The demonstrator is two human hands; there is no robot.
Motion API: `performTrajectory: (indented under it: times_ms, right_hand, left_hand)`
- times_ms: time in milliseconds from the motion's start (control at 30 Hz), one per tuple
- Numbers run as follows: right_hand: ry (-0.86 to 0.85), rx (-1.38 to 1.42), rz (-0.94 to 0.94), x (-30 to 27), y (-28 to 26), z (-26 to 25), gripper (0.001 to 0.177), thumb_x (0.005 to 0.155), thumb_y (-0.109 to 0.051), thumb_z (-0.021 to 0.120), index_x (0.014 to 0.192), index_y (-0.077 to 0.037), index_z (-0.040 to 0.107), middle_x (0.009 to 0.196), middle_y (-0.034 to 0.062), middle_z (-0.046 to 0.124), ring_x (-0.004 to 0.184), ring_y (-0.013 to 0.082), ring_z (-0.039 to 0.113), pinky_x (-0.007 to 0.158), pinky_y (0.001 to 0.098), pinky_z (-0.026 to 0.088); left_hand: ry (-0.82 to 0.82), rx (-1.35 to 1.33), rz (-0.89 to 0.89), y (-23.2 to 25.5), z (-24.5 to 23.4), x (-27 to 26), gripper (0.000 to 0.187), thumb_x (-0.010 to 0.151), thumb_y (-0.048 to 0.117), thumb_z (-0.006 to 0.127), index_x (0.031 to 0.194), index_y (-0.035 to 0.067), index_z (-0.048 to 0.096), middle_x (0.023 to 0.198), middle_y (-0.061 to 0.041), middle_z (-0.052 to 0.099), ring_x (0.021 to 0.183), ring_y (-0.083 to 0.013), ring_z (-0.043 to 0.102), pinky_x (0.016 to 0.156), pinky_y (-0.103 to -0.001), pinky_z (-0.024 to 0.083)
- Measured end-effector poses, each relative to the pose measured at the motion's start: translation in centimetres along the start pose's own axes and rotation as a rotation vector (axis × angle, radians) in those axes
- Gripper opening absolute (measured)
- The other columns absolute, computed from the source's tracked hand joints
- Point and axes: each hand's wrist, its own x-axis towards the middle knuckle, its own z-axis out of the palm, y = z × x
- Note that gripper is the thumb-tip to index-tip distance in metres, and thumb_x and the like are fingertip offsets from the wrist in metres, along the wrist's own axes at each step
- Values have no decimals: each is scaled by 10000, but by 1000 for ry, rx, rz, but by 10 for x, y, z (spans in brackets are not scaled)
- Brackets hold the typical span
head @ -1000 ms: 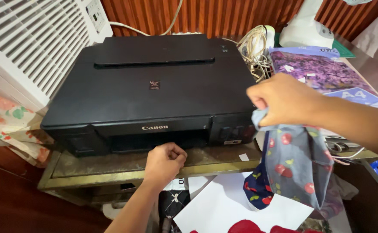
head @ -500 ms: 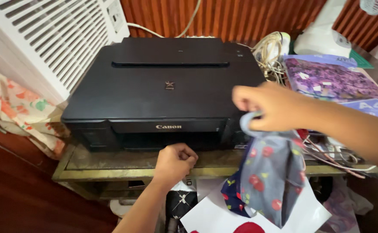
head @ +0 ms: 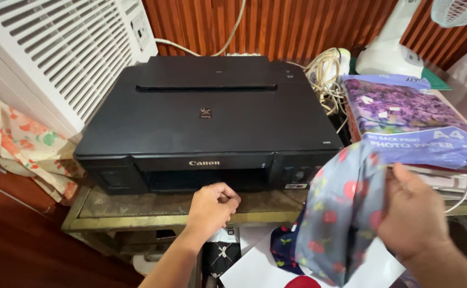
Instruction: The person wipes the exterior of a black Canon printer with a patterned cloth. They open and close the scanner lid and wipe the top, sides, and front of the printer repeatedly.
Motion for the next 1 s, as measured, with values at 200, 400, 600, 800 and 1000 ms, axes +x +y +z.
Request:
performTrajectory:
  times_ms: [200, 400, 600, 800, 1000]
  right_hand:
    - [-380, -296, 315, -26, 28, 35, 393, 977, -302, 482, 1122, -18, 712, 878, 173, 795, 742, 287, 740, 664, 393, 567]
    - [-331, -366, 118, -32, 49, 45, 302, 954, -258, 579, 1042, 4, 703, 747, 76, 730, 587, 159, 651, 596, 301, 528]
    - [-112, -513, 0, -19, 69, 14, 251, 917, -181, 680, 1141, -68, 685, 904, 36, 686, 757, 127, 618, 556, 303, 462]
    - [-140, -873, 88, -27, 88, -22, 340, 865, -240, 737, 1197, -185, 684, 999, -26, 696, 868, 113, 663, 740, 279, 519]
    - [-520, -1163, 281, -31, 104, -63, 302, 931, -349, 685, 1167, -164, 721, 1010, 14, 697, 893, 124, 634, 794, 322, 527]
  left_hand:
    - [-254, -277, -62, 22, 17, -16, 294, 923, 318, 608, 974, 100, 799, 855, -25, 759, 655, -96, 648, 613, -246, 532]
    - [-533, -595, -132, 58, 32, -32, 410, 924, 480, 660, 987, 88, 760, 906, -44, 742, 704, -119, 685, 638, -263, 540]
    - [-228, 93, 449, 98, 18, -31, 219, 724, 208, 847, 862, 70, 746, 770, -41, 766, 678, -132, 719, 618, -294, 581]
    - [232, 425, 613, 132, 24, -21, 188, 696, 197, 818, 768, 94, 678, 684, -87, 743, 641, -234, 728, 651, -350, 564]
    - [298, 470, 653, 136, 33, -12, 205, 643, 234, 833, 719, 97, 701, 688, -83, 728, 661, -271, 715, 665, -381, 573]
